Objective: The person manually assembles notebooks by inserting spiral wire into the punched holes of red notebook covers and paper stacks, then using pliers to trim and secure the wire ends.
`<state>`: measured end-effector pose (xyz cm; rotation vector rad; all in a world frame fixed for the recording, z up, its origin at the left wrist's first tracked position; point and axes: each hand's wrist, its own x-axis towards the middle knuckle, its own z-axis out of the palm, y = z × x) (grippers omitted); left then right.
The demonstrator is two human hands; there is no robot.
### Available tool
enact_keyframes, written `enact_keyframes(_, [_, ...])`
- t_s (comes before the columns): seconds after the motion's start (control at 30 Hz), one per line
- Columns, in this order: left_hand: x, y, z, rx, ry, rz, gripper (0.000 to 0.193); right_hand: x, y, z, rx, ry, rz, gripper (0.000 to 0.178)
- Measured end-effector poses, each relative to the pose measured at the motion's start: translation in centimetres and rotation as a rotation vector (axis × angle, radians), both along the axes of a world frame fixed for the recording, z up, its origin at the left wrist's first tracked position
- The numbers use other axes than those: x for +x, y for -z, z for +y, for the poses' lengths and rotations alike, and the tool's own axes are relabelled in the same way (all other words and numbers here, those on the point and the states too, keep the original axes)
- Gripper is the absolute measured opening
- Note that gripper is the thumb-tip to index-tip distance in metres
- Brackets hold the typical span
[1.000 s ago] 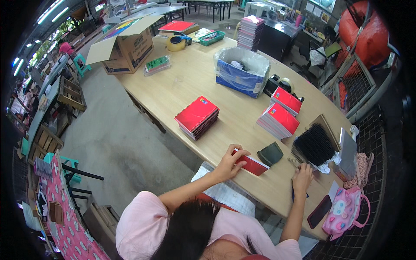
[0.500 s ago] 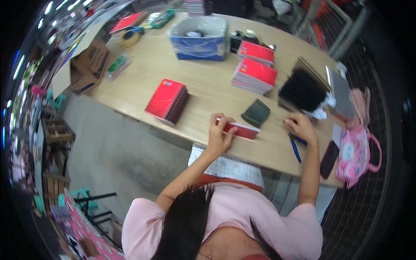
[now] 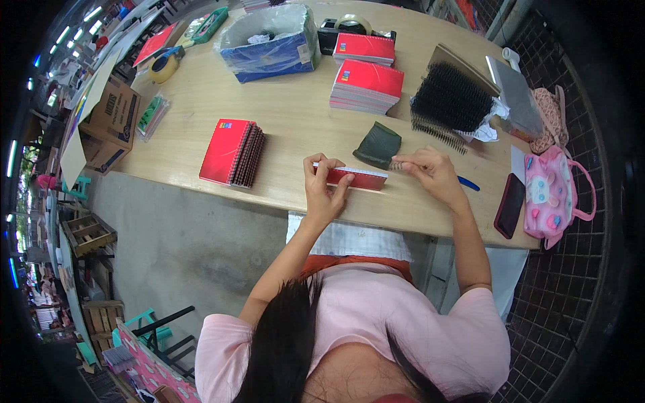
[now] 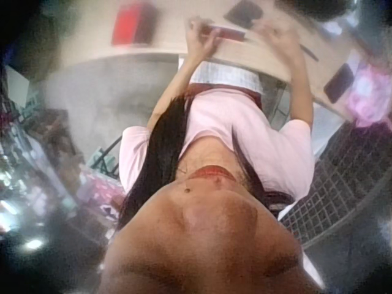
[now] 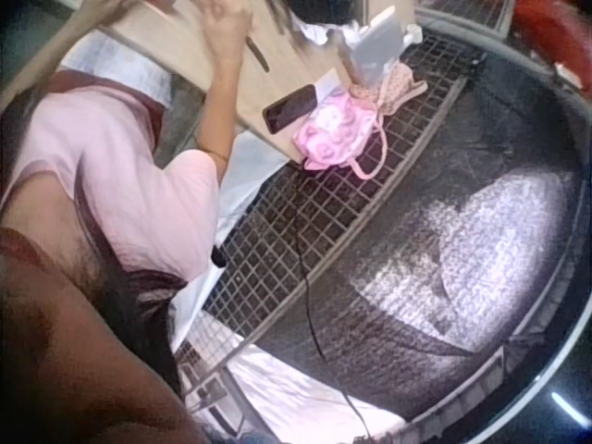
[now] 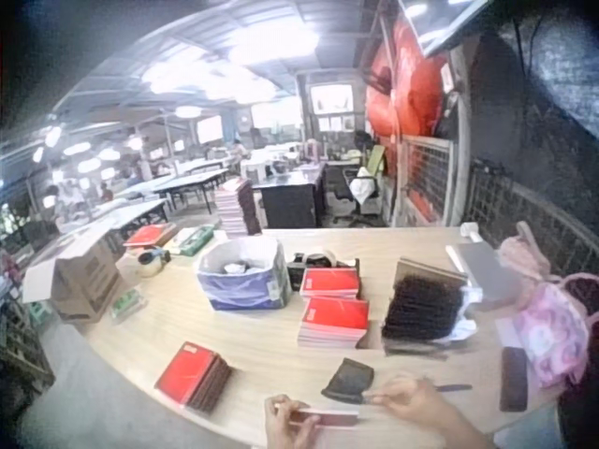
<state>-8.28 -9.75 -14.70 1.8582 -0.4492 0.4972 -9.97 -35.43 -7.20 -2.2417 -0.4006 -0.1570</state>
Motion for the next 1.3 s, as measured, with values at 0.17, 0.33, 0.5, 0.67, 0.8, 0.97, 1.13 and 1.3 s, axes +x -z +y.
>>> enact_keyframes(0.17, [0.0, 0.2, 0.0, -0.016, 0.003, 0.042, 0.028, -0.5, 0.6, 1.0, 0.051, 0.027, -0.063, 0.016])
enact_keyframes(0.33, [-0.1, -0.1, -0.1, 0.026, -0.004, 0.001, 0.026, -0.9, 0.4, 1.1, 0.115, -0.043, -0.031, 0.018])
enact_keyframes(0.5, [-0.3, 0.0, -0.4, 0.013, -0.031, -0.010, 0.026, -1.4, 0.6, 1.3, 0.127, -0.063, 0.010, 0.013])
enact_keyframes(0.67, [-0.5, 0.5, -0.2, 0.020, -0.062, -0.021, 0.028, -1.2, 1.8, 1.0, -0.054, -0.107, 0.206, 0.016])
enact_keyframes(0.8, [-0.3, 1.2, 0.2, -0.018, -0.064, -0.021, 0.027, -2.0, 2.1, 1.6, -0.181, -0.014, -0.057, 0.019])
enact_keyframes(0.97, [-0.5, -0.3, 0.0, -0.020, -0.009, -0.011, 0.028, -2.7, -0.2, 3.5, -0.127, 0.088, -0.015, 0.016])
enact_keyframes(1.13, [-0.5, 0.3, 0.3, -0.061, 0.003, -0.010, 0.028, -2.3, -0.2, 4.7, -0.158, 0.029, -0.093, 0.014])
enact_keyframes(1.3, [-0.2, 0.3, 0.0, -0.059, 0.022, -0.033, 0.029, -2.1, 0.3, 4.2, -0.283, -0.042, -0.161, 0.021])
